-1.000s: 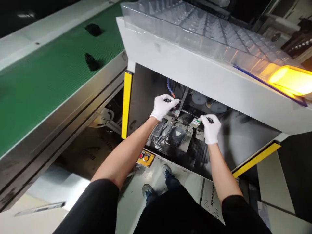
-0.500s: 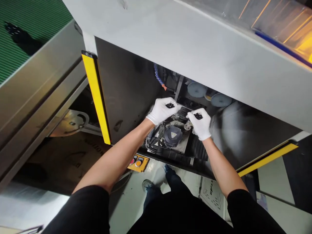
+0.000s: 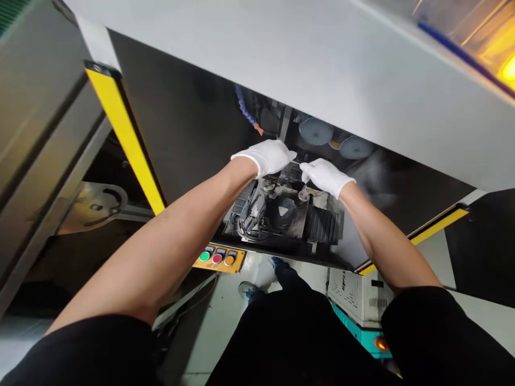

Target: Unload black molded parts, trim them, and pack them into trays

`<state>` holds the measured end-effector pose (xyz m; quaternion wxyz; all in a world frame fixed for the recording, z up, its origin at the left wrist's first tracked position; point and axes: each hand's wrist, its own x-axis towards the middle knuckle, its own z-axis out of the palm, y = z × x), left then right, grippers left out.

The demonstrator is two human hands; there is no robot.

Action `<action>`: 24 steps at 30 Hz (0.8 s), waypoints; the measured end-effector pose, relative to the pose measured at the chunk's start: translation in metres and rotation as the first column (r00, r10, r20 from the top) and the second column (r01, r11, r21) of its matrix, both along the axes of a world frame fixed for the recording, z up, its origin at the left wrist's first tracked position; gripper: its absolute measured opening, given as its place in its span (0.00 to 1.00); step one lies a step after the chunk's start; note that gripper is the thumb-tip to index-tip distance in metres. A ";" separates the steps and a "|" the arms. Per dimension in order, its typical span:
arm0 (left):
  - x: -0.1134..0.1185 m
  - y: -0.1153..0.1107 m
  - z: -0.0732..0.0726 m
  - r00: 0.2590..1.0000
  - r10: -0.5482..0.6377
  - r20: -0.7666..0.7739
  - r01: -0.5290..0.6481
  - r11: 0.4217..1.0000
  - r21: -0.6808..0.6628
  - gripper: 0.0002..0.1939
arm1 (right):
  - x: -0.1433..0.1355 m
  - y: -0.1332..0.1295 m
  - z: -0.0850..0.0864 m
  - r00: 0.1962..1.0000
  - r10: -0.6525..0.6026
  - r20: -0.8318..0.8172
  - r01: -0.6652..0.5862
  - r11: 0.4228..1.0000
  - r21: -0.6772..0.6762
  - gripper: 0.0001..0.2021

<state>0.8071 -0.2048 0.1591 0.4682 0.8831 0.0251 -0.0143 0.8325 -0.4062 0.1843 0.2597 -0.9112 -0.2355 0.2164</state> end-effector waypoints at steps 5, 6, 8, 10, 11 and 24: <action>-0.006 -0.001 -0.008 0.987 0.121 0.109 -0.122 0.993 0.001 0.20 | 0.004 -0.007 -0.015 0.990 -0.098 0.106 0.085 0.988 0.128 0.20; -0.011 -0.002 -0.007 0.989 0.105 0.105 -0.098 0.993 -0.062 0.20 | 0.004 -0.007 -0.015 0.989 -0.122 0.089 0.107 0.983 0.151 0.20; -0.024 -0.005 -0.007 0.994 0.064 0.091 -0.033 0.952 -0.305 0.22 | 0.002 -0.007 -0.014 0.990 -0.140 -0.017 0.140 0.964 0.228 0.19; -0.039 -0.009 -0.009 0.990 0.118 0.082 -0.047 0.803 -0.594 0.21 | -0.005 -0.007 -0.013 0.979 -0.126 -0.161 0.180 0.906 0.383 0.19; -0.045 -0.011 -0.012 0.981 0.183 0.069 -0.084 0.711 -0.698 0.20 | -0.011 -0.008 -0.014 0.971 -0.116 -0.211 0.205 0.856 0.475 0.20; -0.046 -0.025 -0.019 0.934 0.351 0.071 -0.187 0.649 -0.738 0.23 | -0.043 -0.012 -0.046 0.948 -0.312 -0.067 0.264 0.650 0.712 0.31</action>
